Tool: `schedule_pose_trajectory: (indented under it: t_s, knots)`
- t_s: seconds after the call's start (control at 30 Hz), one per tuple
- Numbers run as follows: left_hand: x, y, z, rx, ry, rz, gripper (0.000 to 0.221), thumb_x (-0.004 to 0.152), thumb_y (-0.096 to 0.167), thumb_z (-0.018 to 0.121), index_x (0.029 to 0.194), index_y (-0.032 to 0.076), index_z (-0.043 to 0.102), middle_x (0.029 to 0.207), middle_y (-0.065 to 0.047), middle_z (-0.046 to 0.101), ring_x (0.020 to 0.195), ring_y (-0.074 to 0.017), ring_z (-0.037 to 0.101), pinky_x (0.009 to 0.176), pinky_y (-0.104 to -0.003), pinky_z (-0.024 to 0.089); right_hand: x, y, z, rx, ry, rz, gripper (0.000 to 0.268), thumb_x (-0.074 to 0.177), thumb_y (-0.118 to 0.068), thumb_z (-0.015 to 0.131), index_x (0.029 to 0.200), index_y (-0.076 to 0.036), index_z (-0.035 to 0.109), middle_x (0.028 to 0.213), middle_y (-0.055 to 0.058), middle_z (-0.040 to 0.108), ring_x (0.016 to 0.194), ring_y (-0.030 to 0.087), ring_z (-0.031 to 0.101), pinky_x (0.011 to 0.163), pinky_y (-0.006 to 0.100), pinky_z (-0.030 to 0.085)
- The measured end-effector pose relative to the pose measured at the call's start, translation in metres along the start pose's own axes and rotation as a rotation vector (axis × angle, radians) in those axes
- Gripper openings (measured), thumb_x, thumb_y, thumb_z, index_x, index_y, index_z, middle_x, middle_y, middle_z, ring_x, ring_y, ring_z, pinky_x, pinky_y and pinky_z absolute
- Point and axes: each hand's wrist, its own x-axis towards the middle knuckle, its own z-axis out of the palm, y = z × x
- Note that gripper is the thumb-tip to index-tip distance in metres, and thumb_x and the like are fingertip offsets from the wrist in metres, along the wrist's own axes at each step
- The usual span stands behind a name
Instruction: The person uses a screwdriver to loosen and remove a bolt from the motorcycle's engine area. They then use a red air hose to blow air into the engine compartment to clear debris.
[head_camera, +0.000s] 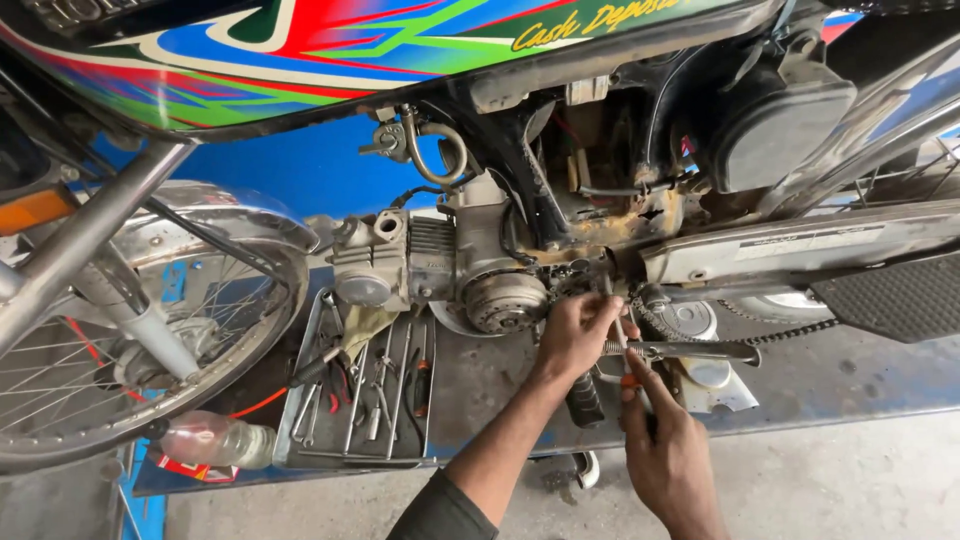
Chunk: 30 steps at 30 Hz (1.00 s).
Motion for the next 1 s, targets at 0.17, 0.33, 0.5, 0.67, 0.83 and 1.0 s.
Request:
schedule_pose_trajectory:
  t_s: [0.17,0.33,0.5,0.67,0.83,1.0]
  knots:
    - [-0.012,0.012,0.0,-0.065,0.113,0.001,0.026,0.105,0.023,0.049,0.099,0.004,0.066,0.076,-0.007,0.074,0.059,-0.0147,0.07,0.05,-0.024,0.057,-0.009,-0.019,-0.002,0.457,-0.13,0.123,0.051,0.098,-0.026,0.044,0.148,-0.025,0.053,0.067,0.012,0.057,0.042,0.017,0.038,0.04,0.03,0.03]
    - [-0.012,0.016,0.004,-0.162,0.172,0.05,0.032,0.102,0.028,0.05,0.093,0.002,0.067,0.07,-0.009,0.073,0.051,-0.014,0.065,0.045,-0.024,0.052,0.0,-0.003,-0.008,1.131,-0.3,0.324,0.046,0.098,-0.017,0.046,0.143,-0.016,0.059,0.072,0.013,0.041,0.039,0.011,0.021,0.028,0.021,0.013]
    - [-0.007,0.005,-0.003,-0.078,0.006,0.287,0.05,0.101,0.039,0.046,0.131,0.001,0.059,0.079,-0.01,0.073,0.062,-0.0199,0.071,0.053,-0.029,0.059,0.021,0.04,0.007,1.933,-0.861,0.279,0.019,0.105,-0.026,0.044,0.114,-0.011,0.054,0.077,0.003,0.044,0.038,0.002,0.03,0.022,0.014,0.025]
    - [-0.017,0.006,-0.001,-0.047,0.12,0.234,0.038,0.101,0.034,0.049,0.114,0.002,0.065,0.074,-0.007,0.072,0.059,-0.014,0.067,0.051,-0.026,0.057,0.004,0.005,0.001,1.419,-0.451,0.306,0.044,0.098,-0.022,0.045,0.141,-0.022,0.054,0.072,0.008,0.038,0.037,0.005,0.019,0.024,0.016,0.014]
    - [-0.013,0.011,0.0,-0.195,0.07,0.262,0.034,0.103,0.026,0.051,0.116,-0.001,0.066,0.079,-0.012,0.073,0.053,-0.0183,0.068,0.046,-0.025,0.056,0.019,0.035,0.014,1.956,-0.898,0.287,0.021,0.105,-0.029,0.043,0.118,-0.015,0.051,0.072,0.001,0.04,0.037,0.002,0.028,0.022,0.014,0.024]
    - [-0.007,0.02,0.003,-0.156,-0.033,0.172,0.043,0.102,0.036,0.048,0.123,0.003,0.066,0.078,-0.008,0.071,0.056,-0.0117,0.062,0.051,-0.023,0.052,0.028,0.049,0.012,2.007,-0.843,0.324,0.023,0.106,-0.031,0.043,0.105,-0.011,0.052,0.073,0.001,0.043,0.037,0.004,0.029,0.023,0.017,0.027]
